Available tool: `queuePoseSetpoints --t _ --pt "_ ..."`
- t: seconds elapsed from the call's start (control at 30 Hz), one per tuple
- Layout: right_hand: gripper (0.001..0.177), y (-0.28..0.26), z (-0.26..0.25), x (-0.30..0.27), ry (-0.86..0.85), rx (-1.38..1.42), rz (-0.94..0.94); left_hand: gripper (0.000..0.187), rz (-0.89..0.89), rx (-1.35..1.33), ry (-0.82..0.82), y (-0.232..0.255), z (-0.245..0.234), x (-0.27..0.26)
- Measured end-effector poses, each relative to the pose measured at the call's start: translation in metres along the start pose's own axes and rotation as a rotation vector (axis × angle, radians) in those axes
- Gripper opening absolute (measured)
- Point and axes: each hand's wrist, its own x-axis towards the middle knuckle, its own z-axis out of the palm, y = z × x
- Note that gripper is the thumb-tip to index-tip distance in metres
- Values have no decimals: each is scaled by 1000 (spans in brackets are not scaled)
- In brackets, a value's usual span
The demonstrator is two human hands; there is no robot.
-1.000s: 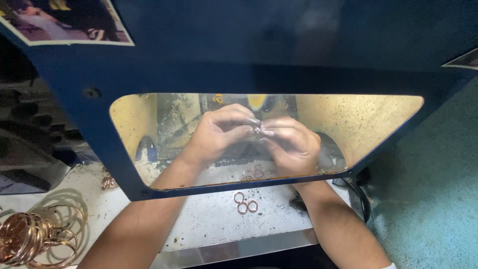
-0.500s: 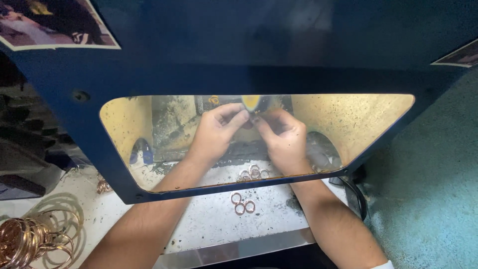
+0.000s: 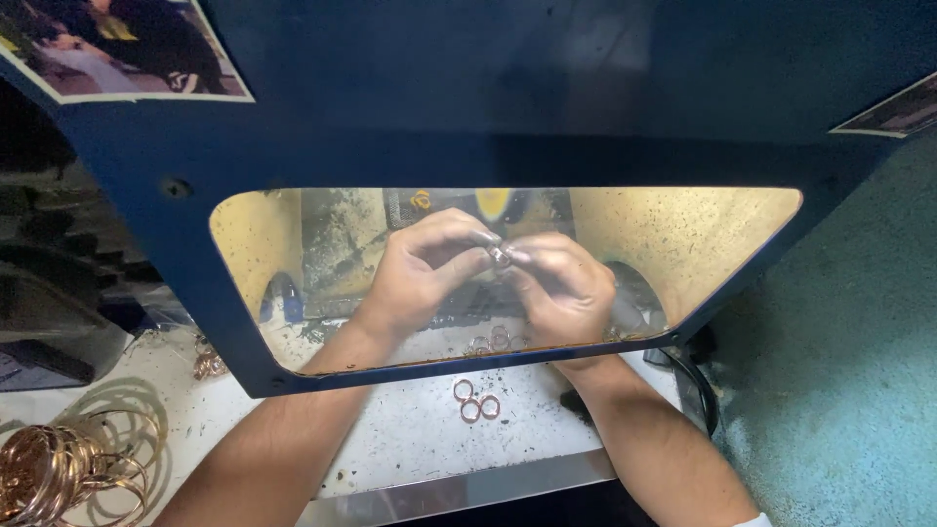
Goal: The person holds small copper rings one at a time against a rotating polishing wheel inside a blue enclosure. They rotate each ring by hand to polish its surface, then place it on the workbench. The process is repeated for several rings.
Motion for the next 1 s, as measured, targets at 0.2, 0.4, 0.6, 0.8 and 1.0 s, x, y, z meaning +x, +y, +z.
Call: queuePoseSetpoints --t 0.2,0.4,0.6,0.8,1.0 --pt "4 8 -6 -1 0 -11 32 17 16 -33 -35 -7 -1 0" --pt "4 6 -8 -1 -2 -23 57 17 30 -62 -38 -13 1 -1" --pt "5 8 -9 -2 -7 -16 99 18 42 -80 -25 -11 5 -1" --pt "5 7 -10 0 -39 -60 164 18 75 -81 0 -13 7 -1" --pt "19 22 0 3 -114 -67 682 14 50 228 158 -11 12 3"
